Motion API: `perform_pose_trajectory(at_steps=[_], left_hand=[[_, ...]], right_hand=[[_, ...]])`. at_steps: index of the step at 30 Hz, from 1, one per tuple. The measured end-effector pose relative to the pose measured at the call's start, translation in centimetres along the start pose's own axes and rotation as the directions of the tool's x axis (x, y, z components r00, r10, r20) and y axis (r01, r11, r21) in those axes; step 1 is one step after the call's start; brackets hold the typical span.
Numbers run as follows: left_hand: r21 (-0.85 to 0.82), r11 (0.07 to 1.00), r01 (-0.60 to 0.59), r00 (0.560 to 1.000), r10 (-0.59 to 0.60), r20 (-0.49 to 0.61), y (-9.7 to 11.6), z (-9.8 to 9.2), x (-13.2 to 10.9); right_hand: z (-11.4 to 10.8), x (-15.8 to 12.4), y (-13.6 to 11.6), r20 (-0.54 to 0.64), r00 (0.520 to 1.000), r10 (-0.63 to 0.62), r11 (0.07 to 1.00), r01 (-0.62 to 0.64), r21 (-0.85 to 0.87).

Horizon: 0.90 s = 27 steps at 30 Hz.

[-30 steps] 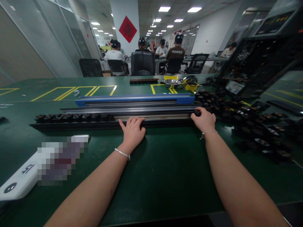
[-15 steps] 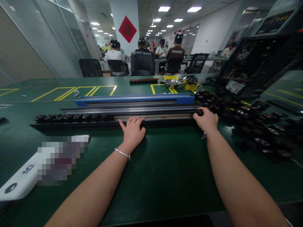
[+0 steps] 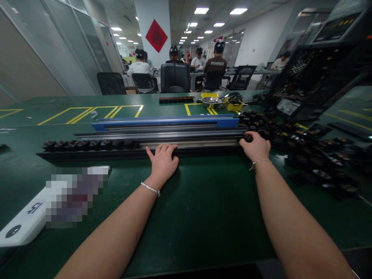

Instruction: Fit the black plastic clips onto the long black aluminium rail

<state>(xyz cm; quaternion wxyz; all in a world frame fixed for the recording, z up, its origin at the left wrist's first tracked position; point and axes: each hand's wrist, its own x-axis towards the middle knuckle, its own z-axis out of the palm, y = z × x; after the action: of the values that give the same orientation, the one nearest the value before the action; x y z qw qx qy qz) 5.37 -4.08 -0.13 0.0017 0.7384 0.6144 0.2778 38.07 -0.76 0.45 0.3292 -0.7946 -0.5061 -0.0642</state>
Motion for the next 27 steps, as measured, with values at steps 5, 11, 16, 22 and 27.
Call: perform_pose_trajectory(at_steps=[5,11,16,22,27], left_hand=[[0.005,1.000,0.002,1.000,-0.002,-0.006,0.0,0.0,0.0],[0.002,1.000,0.010,1.000,-0.010,0.004,0.1,0.0,0.0],[0.016,1.000,0.016,1.000,-0.016,0.018,0.1,-0.1,0.0],[0.018,1.000,0.013,1.000,-0.013,0.013,0.0,0.0,0.0],[0.020,1.000,0.021,1.000,-0.021,0.022,0.1,-0.1,0.0]], right_hand=[[0.0,0.1,0.2,-0.020,1.000,0.010,1.000,-0.010,-0.003],[-0.2,0.2,0.4,-0.024,0.999,0.044,0.999,-0.045,-0.011],[-0.3,0.2,0.5,-0.015,0.999,0.037,0.999,-0.037,-0.012],[-0.4,0.4,0.9,-0.026,0.994,0.106,0.994,-0.105,0.019],[-0.3,0.5,1.3,-0.051,0.994,0.095,0.993,-0.091,0.081]])
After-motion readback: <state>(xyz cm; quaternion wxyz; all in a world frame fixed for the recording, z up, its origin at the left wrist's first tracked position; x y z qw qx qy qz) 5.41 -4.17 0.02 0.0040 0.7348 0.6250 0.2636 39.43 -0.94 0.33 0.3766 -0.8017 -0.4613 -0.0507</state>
